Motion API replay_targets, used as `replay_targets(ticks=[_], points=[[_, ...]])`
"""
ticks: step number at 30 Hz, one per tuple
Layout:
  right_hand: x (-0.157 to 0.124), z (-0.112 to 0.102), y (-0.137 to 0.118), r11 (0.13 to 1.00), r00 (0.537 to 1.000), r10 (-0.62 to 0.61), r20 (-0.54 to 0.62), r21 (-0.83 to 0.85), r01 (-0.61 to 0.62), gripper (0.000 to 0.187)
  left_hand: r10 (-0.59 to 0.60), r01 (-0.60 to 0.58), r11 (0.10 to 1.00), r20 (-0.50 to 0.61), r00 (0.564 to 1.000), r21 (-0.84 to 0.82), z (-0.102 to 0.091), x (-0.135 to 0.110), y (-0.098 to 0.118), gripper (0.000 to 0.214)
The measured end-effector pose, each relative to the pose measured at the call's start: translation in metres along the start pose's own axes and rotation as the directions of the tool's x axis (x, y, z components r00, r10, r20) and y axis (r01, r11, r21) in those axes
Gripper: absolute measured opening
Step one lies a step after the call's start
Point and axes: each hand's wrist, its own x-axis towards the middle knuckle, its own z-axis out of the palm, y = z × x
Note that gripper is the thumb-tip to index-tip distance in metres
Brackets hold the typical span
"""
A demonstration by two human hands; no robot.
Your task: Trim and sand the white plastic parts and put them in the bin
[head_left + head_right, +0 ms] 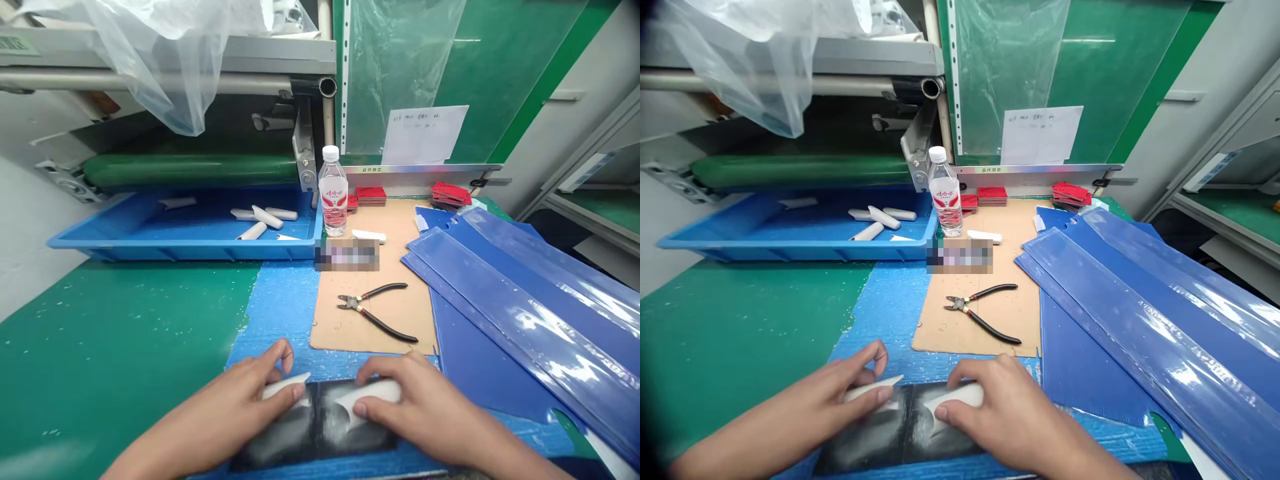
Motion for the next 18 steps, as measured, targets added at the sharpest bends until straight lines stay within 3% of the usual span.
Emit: replay_targets(ticks=[6,11,18], points=[[0.0,0.008,0.008,0.991,0.999,0.019,0.038,-0.133,-0.014,0.02,-0.08,0.071,0.985,0.053,0.995,0.156,0.004,-0.017,-0.007,0.056],[-0.001,0.004,0.004,0.987,0.998,0.043,0.051,-0.157,-0.034,0.023,-0.089,0.077,0.989,0.092,0.992,0.123,0.006,-0.031,-0.014,0.06],[0.005,-0.001,0.002,0.984,0.994,0.053,0.098,-0.174,-0.035,0.022,-0.121,0.121,0.993,-0.031,0.992,-0.007,0.023,-0.024,-0.039,0.054]])
